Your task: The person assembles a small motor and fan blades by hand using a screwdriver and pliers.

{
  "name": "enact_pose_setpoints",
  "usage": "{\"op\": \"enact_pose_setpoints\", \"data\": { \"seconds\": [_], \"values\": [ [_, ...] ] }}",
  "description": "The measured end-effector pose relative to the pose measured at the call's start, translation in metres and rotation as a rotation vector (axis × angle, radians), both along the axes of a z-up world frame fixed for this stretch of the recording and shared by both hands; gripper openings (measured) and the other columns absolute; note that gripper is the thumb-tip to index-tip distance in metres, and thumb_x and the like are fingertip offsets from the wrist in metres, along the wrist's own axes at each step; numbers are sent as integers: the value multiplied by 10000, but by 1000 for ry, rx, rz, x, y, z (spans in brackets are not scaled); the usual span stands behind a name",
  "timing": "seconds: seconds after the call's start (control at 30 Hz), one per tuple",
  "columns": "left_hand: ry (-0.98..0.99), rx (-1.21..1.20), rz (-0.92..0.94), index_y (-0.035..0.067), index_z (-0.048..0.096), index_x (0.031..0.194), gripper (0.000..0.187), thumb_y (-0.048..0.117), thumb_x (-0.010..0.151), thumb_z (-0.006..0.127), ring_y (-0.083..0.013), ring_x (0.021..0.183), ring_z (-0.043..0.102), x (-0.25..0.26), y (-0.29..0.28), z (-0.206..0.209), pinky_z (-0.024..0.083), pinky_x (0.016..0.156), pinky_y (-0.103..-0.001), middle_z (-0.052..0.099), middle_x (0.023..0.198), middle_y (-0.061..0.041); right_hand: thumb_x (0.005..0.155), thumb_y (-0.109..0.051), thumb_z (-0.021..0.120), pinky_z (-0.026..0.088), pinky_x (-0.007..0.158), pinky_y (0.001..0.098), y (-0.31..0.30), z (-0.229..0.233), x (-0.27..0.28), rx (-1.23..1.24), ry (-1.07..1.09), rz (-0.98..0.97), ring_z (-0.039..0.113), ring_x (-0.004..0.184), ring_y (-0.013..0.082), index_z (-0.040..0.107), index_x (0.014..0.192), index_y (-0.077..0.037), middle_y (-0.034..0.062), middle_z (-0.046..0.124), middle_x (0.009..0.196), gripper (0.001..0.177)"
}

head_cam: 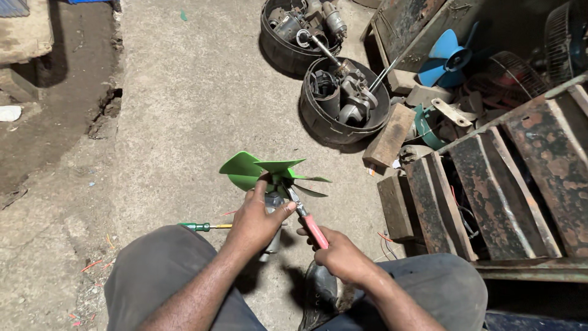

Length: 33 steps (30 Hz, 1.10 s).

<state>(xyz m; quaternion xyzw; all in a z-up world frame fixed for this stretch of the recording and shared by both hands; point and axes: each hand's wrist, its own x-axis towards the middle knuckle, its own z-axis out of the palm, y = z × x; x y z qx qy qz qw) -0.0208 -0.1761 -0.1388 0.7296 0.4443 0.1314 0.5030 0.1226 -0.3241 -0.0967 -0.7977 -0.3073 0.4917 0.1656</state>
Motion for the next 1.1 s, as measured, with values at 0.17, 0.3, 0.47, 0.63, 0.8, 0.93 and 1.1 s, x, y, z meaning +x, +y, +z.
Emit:
{"op": "enact_pose_setpoints", "data": {
  "seconds": [0.17,0.3,0.47,0.63,0.8,0.93,1.1],
  "values": [
    [44,-10,-42,93,292,1535,929,507,843,753,-402,1299,548,1,2,9,463,1064,-494,492,1406,-257,721,-9,593,532,734,228,-2,-6,4,191,53,43,653,846,75,630,1384,-109,-1,676,1031,672],
    [84,-80,-73,175,317,1552,831,464,868,691,-365,1316,559,1,3,16,456,1091,-477,533,1395,-203,712,-8,542,458,585,333,-3,0,9,5,156,-61,541,693,175,602,1347,-109,49,574,918,646],
    [34,-61,-61,168,294,1570,854,434,861,690,-357,1339,535,1,5,14,441,1100,-466,493,1454,-196,725,0,557,558,744,276,-6,-6,27,144,346,0,610,859,128,606,1377,-26,70,586,1004,654],
    [37,-96,-69,133,297,1560,834,403,875,687,-336,1383,496,3,9,2,399,1122,-459,456,1511,-183,717,34,520,648,809,396,-7,-1,39,75,671,-152,727,951,258,425,1432,72,171,644,1114,722],
    [-88,-47,-44,113,426,1504,778,370,820,693,-329,1351,537,-1,12,-1,416,1109,-417,548,1469,-175,847,-50,573,625,762,399,-12,8,36,61,804,-316,737,902,275,392,1477,-39,220,702,1137,656],
    [-84,-100,-43,136,408,1526,823,381,794,694,-315,1293,604,-4,12,0,450,1082,-408,627,1361,-197,823,-49,562,618,775,381,-22,3,50,16,986,-356,755,946,301,383,1495,-99,234,723,1159,698],
    [3,-110,-63,168,420,1527,818,385,789,699,-337,1256,626,-3,5,4,464,1069,-422,659,1325,-200,828,16,534,614,755,408,-38,-25,42,37,1146,-344,684,837,269,322,1449,49,184,650,1042,657]
  ]
}}
